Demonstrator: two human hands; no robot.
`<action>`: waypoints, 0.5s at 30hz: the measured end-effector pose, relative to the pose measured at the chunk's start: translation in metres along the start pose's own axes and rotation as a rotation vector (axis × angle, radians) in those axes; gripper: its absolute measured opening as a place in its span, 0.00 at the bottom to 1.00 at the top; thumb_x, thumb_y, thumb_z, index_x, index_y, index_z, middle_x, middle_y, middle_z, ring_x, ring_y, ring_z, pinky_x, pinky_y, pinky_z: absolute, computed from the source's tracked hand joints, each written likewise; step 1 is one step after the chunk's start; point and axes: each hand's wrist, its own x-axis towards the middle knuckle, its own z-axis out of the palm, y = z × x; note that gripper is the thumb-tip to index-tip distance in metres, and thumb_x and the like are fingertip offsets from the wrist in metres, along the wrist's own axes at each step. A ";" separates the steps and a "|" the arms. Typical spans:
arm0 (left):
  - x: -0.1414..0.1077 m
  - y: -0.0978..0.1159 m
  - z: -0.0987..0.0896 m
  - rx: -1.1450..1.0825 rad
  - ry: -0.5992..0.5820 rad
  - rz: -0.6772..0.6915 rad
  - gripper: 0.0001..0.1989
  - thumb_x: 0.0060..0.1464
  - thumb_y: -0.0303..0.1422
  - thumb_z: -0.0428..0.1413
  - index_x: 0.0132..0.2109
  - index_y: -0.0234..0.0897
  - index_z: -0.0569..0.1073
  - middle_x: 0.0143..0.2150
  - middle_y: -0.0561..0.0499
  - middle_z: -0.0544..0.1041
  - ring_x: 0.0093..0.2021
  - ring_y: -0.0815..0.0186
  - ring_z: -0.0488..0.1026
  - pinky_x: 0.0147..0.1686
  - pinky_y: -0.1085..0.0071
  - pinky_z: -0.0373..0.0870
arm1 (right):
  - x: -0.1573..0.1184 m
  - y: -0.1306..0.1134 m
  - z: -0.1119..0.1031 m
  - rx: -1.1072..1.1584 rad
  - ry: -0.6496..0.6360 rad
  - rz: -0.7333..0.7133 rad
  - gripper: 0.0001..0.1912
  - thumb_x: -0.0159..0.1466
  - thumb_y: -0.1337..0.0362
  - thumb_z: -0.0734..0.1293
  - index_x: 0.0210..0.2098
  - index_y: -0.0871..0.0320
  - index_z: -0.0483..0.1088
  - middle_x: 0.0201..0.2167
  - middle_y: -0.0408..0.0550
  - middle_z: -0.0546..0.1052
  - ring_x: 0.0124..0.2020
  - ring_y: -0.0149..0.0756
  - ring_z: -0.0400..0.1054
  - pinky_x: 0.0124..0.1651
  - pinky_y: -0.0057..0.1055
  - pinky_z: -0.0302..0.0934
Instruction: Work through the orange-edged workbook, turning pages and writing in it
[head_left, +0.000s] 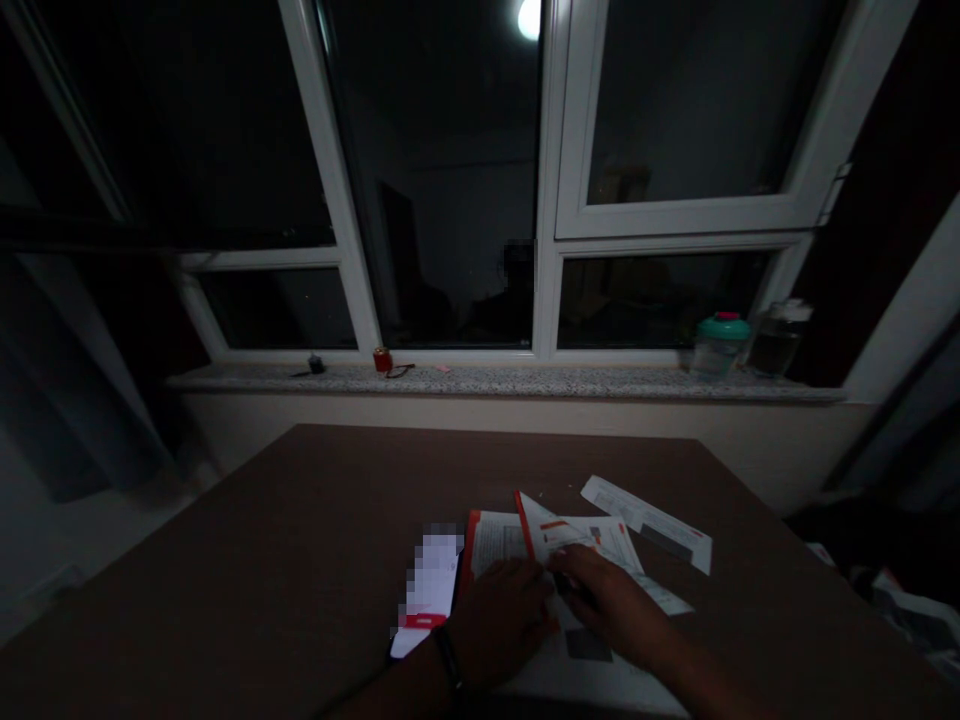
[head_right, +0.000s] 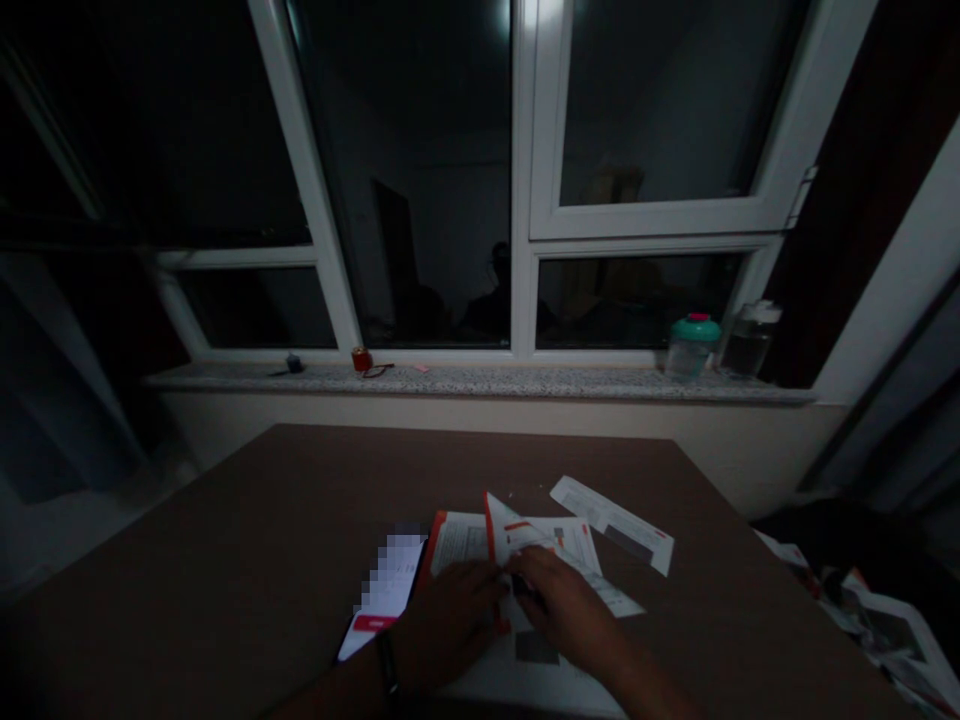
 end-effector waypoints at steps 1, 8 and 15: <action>0.000 0.000 0.000 -0.007 0.005 -0.001 0.16 0.61 0.31 0.56 0.55 0.39 0.65 0.56 0.46 0.69 0.54 0.55 0.66 0.53 0.59 0.64 | 0.000 -0.001 0.000 0.004 0.000 -0.008 0.21 0.59 0.73 0.61 0.51 0.53 0.69 0.49 0.49 0.73 0.51 0.40 0.67 0.55 0.34 0.60; 0.001 0.000 0.000 -0.066 -0.011 -0.001 0.21 0.57 0.24 0.55 0.57 0.40 0.63 0.55 0.48 0.69 0.54 0.58 0.66 0.55 0.63 0.63 | -0.003 -0.006 0.001 0.003 -0.014 0.002 0.23 0.59 0.73 0.62 0.53 0.54 0.68 0.50 0.51 0.73 0.52 0.41 0.66 0.56 0.35 0.60; 0.001 -0.003 0.000 0.047 -0.020 0.005 0.15 0.59 0.23 0.52 0.52 0.39 0.66 0.52 0.48 0.71 0.52 0.58 0.67 0.53 0.62 0.63 | -0.004 -0.006 0.001 -0.011 -0.018 0.006 0.24 0.57 0.74 0.62 0.52 0.53 0.69 0.51 0.51 0.73 0.52 0.41 0.66 0.56 0.36 0.59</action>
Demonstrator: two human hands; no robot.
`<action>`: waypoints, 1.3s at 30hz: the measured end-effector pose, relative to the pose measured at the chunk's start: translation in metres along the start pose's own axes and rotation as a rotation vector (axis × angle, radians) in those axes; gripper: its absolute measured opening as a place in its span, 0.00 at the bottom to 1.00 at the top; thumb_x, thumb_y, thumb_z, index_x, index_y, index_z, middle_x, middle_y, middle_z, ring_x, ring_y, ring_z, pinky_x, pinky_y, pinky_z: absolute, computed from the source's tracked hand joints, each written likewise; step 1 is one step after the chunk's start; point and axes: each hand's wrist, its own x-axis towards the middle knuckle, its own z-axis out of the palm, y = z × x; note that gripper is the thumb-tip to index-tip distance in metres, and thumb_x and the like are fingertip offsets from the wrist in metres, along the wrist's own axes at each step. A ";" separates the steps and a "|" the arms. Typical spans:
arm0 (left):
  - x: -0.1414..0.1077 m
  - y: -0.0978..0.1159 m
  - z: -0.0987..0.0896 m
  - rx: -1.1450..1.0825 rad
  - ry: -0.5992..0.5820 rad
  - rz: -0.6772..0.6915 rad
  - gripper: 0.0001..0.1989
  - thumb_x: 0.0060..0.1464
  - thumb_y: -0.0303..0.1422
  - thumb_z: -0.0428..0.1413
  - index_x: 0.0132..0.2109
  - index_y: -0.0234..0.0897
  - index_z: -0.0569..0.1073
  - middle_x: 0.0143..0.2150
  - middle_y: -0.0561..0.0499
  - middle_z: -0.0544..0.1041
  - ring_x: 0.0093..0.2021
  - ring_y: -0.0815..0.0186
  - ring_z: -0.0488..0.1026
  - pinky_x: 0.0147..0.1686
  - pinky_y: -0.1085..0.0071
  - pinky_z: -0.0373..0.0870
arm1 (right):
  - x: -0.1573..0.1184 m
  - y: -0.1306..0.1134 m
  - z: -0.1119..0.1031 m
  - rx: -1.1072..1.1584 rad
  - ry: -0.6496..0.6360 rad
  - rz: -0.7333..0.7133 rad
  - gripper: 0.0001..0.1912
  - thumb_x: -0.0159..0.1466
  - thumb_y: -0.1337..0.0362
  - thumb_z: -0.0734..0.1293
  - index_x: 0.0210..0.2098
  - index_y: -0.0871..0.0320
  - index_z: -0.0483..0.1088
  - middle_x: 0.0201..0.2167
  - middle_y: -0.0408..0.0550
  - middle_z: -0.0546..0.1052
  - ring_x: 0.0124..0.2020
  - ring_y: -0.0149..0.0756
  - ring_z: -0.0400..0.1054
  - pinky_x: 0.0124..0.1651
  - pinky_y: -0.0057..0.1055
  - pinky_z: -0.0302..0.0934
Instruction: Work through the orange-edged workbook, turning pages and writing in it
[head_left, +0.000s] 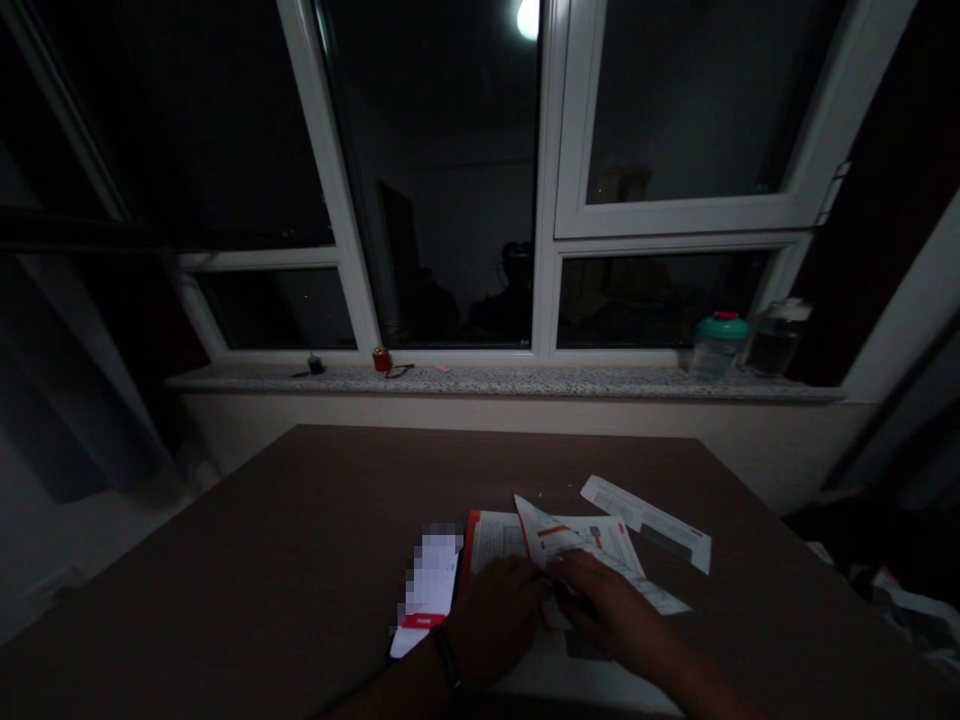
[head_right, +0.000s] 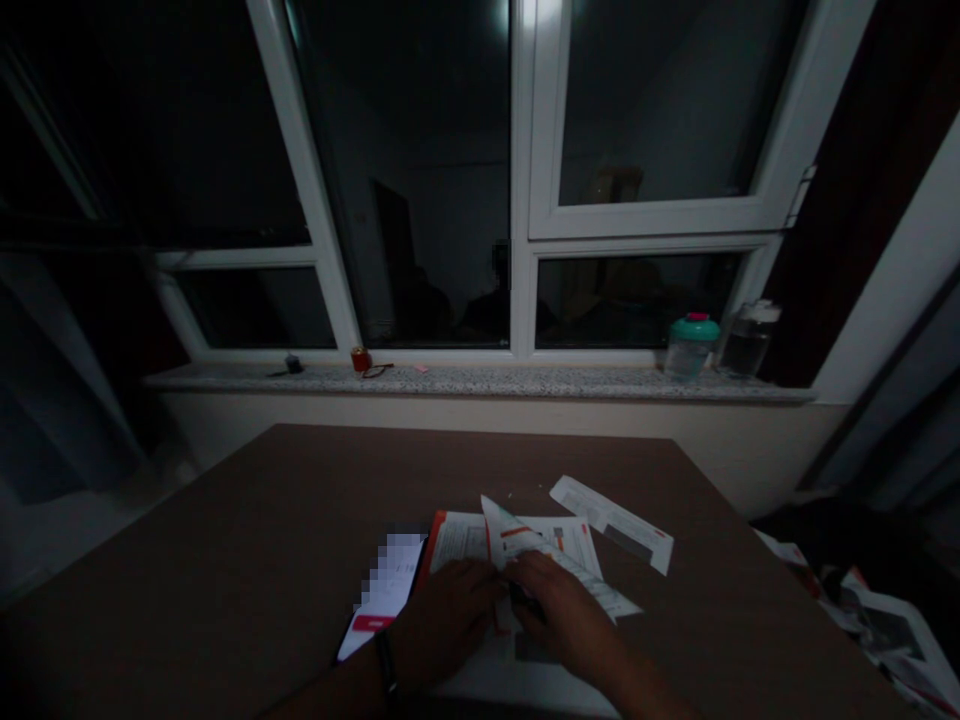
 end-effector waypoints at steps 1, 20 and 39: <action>0.000 0.000 0.000 0.012 0.000 0.000 0.13 0.60 0.23 0.51 0.51 0.39 0.66 0.51 0.48 0.71 0.52 0.58 0.67 0.53 0.62 0.63 | 0.000 0.000 0.000 0.004 0.001 -0.003 0.24 0.57 0.74 0.62 0.52 0.53 0.69 0.50 0.51 0.73 0.52 0.41 0.66 0.56 0.35 0.60; 0.001 0.007 -0.004 -0.047 0.001 -0.077 0.18 0.59 0.29 0.56 0.55 0.40 0.65 0.52 0.49 0.70 0.52 0.56 0.65 0.52 0.61 0.62 | 0.000 0.000 0.003 0.029 0.002 -0.004 0.21 0.59 0.74 0.62 0.51 0.53 0.68 0.50 0.49 0.72 0.52 0.40 0.66 0.56 0.35 0.59; 0.000 0.004 0.000 -0.065 0.018 -0.068 0.16 0.57 0.26 0.55 0.52 0.40 0.66 0.52 0.48 0.69 0.52 0.56 0.64 0.51 0.61 0.62 | 0.001 -0.004 0.000 0.075 0.018 -0.002 0.20 0.60 0.73 0.62 0.50 0.52 0.69 0.47 0.49 0.73 0.49 0.39 0.67 0.53 0.33 0.60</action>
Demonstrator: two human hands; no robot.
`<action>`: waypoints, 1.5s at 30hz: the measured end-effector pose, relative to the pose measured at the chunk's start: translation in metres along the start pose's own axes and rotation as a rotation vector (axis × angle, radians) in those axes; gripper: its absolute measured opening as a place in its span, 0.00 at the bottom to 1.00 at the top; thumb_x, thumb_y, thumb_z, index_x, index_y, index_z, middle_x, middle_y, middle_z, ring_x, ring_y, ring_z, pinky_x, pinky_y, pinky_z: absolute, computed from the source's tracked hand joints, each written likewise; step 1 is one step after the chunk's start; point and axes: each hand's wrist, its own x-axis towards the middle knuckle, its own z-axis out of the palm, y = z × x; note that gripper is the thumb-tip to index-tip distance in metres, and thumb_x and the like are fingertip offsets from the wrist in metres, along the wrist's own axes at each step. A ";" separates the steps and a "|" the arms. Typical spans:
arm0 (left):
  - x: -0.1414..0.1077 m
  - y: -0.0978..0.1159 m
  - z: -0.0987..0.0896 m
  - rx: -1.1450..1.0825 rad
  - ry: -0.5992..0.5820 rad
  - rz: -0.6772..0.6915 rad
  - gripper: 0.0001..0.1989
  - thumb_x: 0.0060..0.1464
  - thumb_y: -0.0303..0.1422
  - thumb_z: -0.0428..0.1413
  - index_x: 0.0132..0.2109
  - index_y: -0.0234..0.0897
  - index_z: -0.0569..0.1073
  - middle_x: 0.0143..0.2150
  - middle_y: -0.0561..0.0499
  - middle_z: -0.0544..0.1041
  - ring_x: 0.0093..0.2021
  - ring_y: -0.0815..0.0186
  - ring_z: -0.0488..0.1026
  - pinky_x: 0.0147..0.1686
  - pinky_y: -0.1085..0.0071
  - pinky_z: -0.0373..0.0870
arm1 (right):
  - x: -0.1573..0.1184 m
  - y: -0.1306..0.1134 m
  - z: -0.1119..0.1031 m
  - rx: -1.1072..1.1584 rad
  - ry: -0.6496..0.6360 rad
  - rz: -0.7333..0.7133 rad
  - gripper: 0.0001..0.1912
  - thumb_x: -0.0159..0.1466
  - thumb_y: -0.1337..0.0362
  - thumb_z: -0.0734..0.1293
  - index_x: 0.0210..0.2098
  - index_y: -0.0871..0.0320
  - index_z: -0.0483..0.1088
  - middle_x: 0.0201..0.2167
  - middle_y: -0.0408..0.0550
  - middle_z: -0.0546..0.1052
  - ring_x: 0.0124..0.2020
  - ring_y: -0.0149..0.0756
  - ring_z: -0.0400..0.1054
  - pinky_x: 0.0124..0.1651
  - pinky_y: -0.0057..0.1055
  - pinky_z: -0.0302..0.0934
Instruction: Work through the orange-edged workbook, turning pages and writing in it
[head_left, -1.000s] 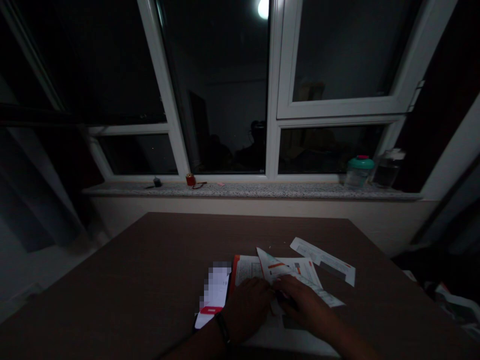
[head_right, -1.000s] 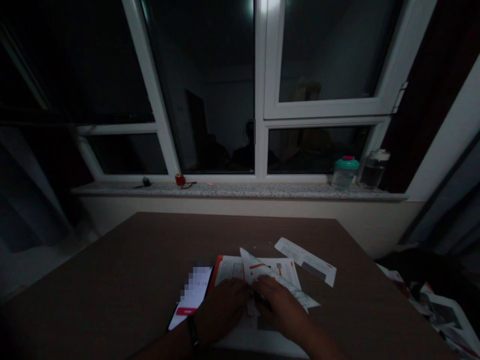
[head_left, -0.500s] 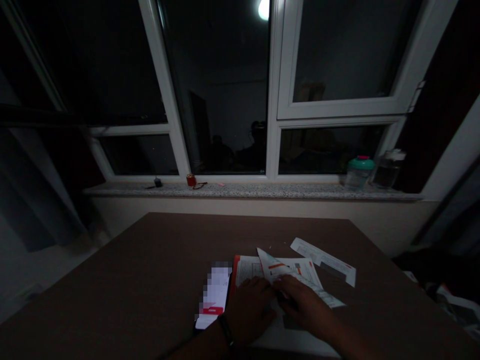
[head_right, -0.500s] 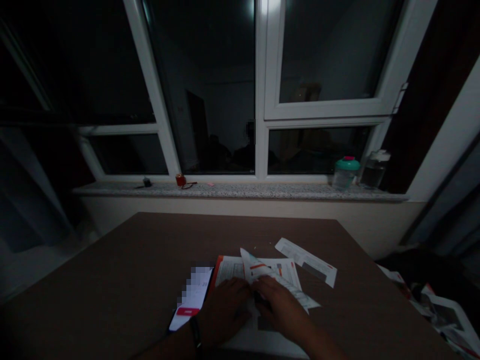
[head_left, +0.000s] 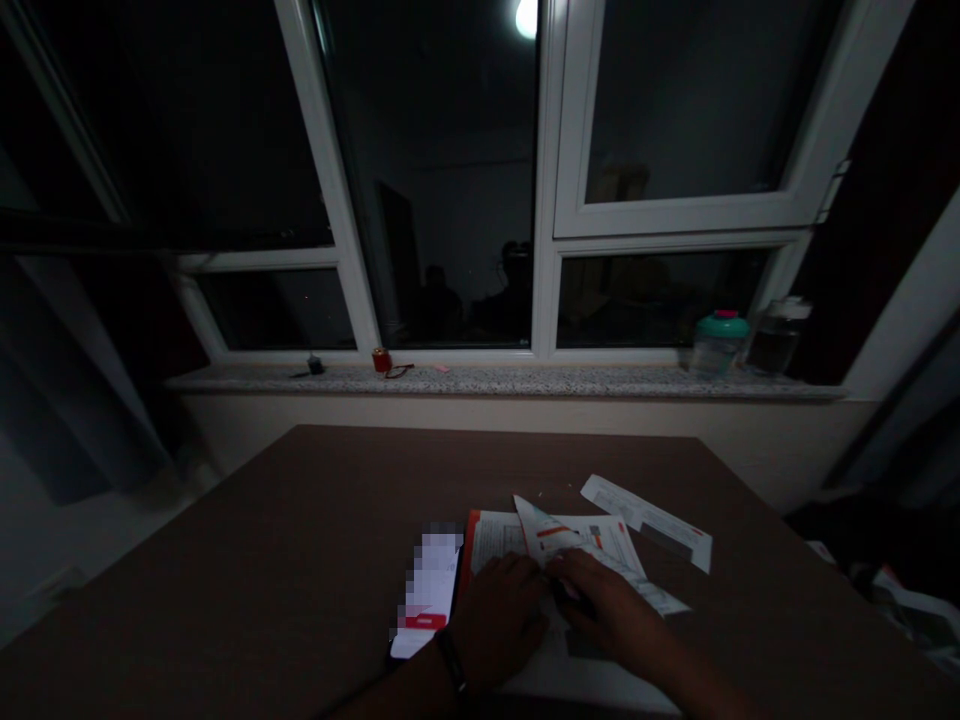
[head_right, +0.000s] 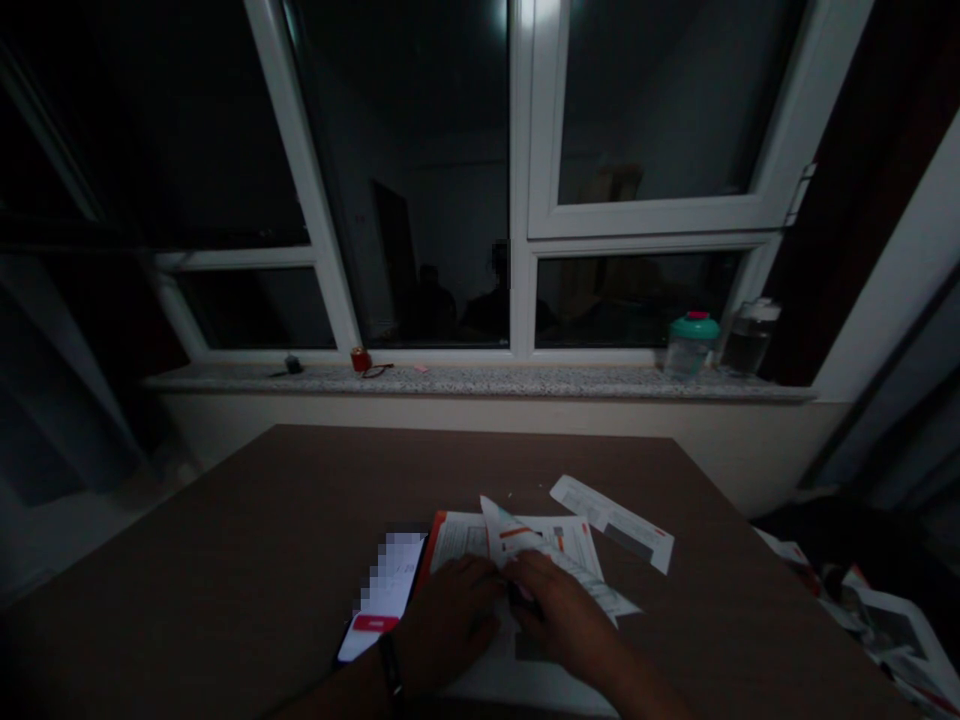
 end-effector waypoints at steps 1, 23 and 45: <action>0.000 0.000 0.001 0.002 -0.001 0.002 0.15 0.57 0.26 0.55 0.52 0.40 0.67 0.52 0.48 0.69 0.52 0.56 0.64 0.51 0.61 0.61 | 0.000 0.000 0.000 0.001 -0.002 0.005 0.20 0.60 0.73 0.62 0.50 0.53 0.69 0.48 0.49 0.73 0.49 0.39 0.67 0.53 0.33 0.60; -0.001 -0.001 0.003 0.003 0.020 -0.012 0.16 0.56 0.26 0.55 0.52 0.42 0.66 0.51 0.50 0.69 0.52 0.57 0.64 0.51 0.62 0.61 | 0.001 -0.003 -0.002 0.023 0.002 -0.001 0.23 0.57 0.74 0.62 0.51 0.52 0.69 0.48 0.48 0.73 0.51 0.39 0.66 0.55 0.33 0.59; -0.001 -0.002 0.004 -0.003 0.030 -0.006 0.16 0.55 0.29 0.57 0.50 0.41 0.67 0.52 0.50 0.69 0.53 0.57 0.64 0.52 0.60 0.61 | 0.001 0.003 0.000 -0.068 0.048 0.006 0.18 0.59 0.72 0.62 0.48 0.53 0.69 0.47 0.48 0.73 0.51 0.41 0.65 0.55 0.36 0.57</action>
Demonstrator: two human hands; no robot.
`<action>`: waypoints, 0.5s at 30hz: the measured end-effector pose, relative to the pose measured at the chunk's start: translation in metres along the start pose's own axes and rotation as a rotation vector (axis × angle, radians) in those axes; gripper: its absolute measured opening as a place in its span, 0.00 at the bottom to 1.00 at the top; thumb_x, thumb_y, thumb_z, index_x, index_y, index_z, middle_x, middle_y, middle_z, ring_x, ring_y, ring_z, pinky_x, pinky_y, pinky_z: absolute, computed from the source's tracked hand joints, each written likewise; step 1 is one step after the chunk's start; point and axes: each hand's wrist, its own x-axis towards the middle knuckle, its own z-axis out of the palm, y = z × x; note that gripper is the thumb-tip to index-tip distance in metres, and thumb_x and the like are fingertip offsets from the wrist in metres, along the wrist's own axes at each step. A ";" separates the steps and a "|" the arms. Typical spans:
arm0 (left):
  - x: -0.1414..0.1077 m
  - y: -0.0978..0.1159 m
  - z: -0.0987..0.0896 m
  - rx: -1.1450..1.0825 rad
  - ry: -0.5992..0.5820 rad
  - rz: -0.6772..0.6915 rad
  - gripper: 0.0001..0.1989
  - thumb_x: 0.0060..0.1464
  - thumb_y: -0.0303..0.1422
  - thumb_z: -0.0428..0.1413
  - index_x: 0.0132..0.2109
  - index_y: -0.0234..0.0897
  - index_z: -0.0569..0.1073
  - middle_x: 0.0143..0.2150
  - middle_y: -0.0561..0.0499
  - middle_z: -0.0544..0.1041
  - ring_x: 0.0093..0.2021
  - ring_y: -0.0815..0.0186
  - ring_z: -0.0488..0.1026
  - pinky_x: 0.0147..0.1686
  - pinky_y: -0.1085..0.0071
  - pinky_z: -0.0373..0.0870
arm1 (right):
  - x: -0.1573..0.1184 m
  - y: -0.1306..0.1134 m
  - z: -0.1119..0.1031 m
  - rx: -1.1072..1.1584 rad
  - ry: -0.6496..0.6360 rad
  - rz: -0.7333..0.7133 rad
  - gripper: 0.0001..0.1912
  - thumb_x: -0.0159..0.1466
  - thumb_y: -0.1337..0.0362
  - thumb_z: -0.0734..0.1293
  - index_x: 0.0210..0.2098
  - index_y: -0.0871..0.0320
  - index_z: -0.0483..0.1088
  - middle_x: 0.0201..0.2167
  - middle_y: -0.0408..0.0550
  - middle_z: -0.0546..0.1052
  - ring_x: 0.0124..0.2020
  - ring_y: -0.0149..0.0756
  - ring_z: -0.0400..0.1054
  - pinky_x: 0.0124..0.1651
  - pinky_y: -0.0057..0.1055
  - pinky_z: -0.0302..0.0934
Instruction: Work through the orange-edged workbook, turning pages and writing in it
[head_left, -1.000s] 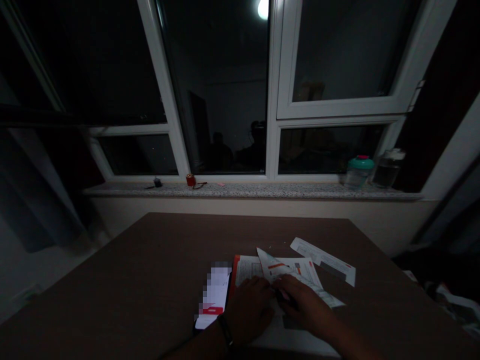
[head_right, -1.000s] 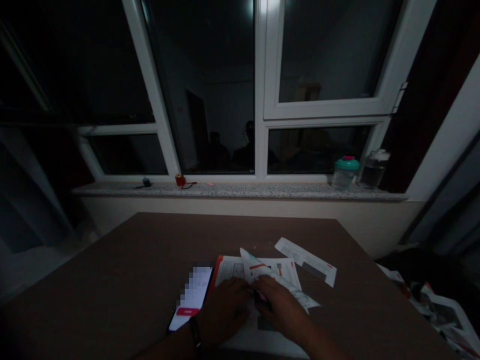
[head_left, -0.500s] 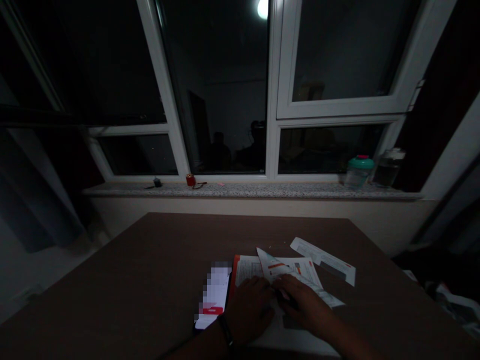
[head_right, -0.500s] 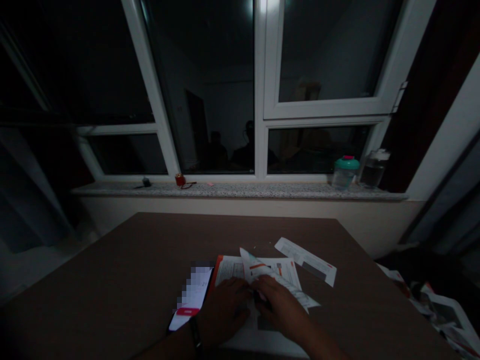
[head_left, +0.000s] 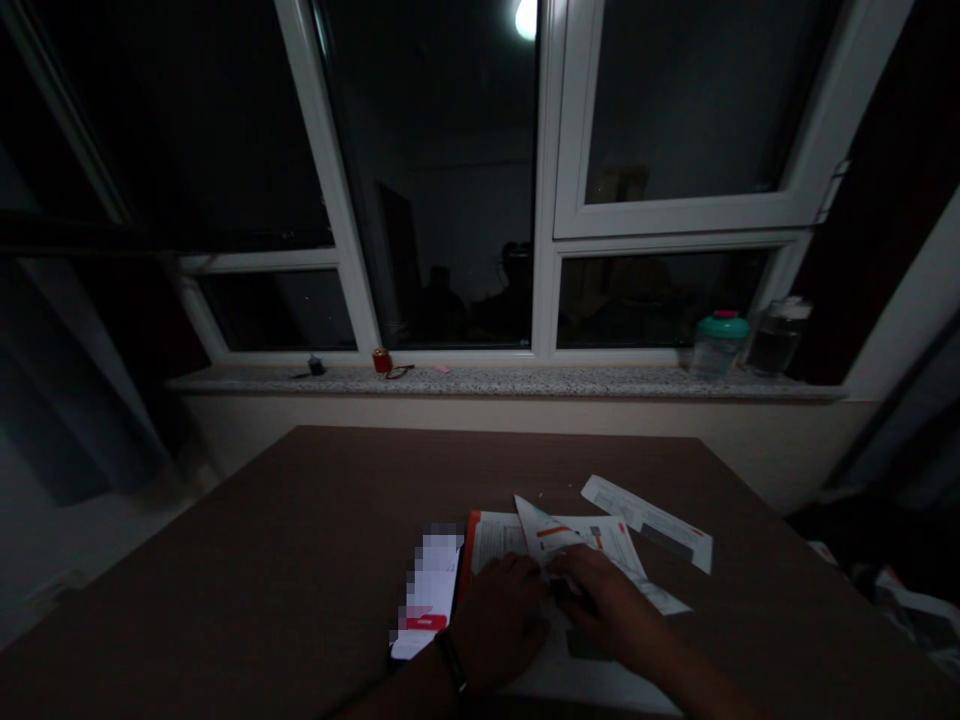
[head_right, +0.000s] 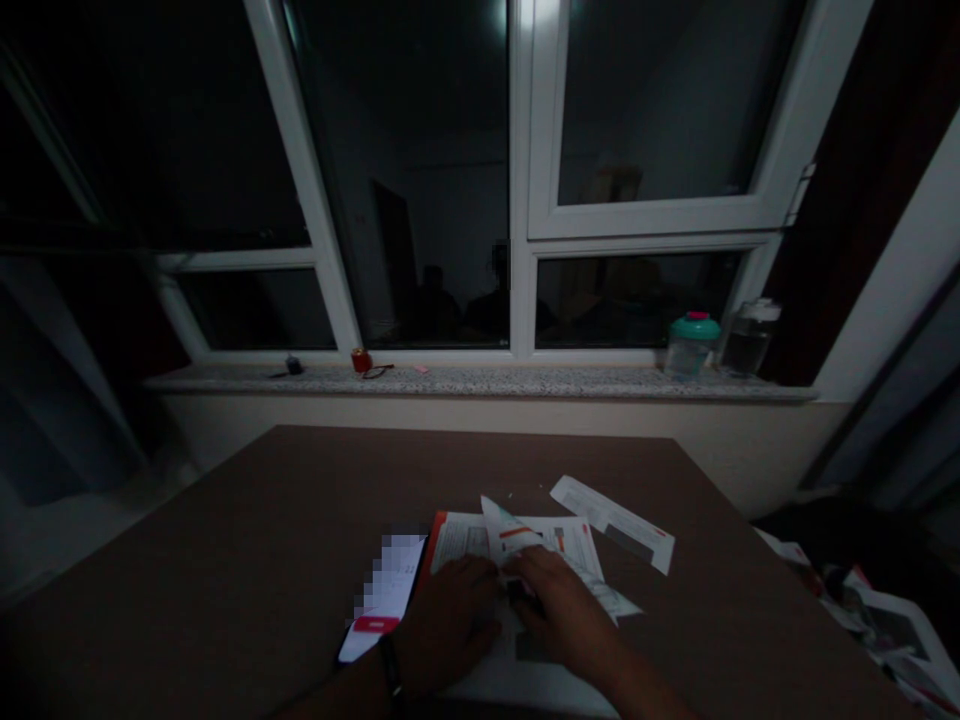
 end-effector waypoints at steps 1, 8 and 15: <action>0.000 0.000 0.000 0.002 -0.002 0.001 0.15 0.55 0.29 0.57 0.50 0.41 0.67 0.52 0.50 0.69 0.53 0.56 0.64 0.52 0.60 0.61 | 0.000 0.002 -0.001 -0.025 0.010 0.006 0.17 0.60 0.72 0.62 0.47 0.53 0.69 0.47 0.48 0.73 0.50 0.42 0.65 0.56 0.37 0.57; 0.000 0.000 -0.002 -0.001 -0.014 -0.009 0.15 0.55 0.30 0.59 0.49 0.41 0.69 0.52 0.49 0.69 0.53 0.55 0.63 0.52 0.59 0.61 | 0.002 0.014 -0.006 -0.118 0.095 0.086 0.16 0.59 0.72 0.61 0.46 0.55 0.69 0.43 0.49 0.73 0.48 0.43 0.65 0.51 0.37 0.58; 0.000 0.001 -0.005 -0.016 -0.016 -0.015 0.13 0.55 0.29 0.58 0.47 0.41 0.68 0.51 0.49 0.69 0.52 0.56 0.64 0.50 0.60 0.62 | 0.003 0.023 -0.007 -0.141 0.132 0.145 0.15 0.59 0.70 0.62 0.46 0.55 0.70 0.45 0.50 0.73 0.49 0.43 0.65 0.52 0.37 0.58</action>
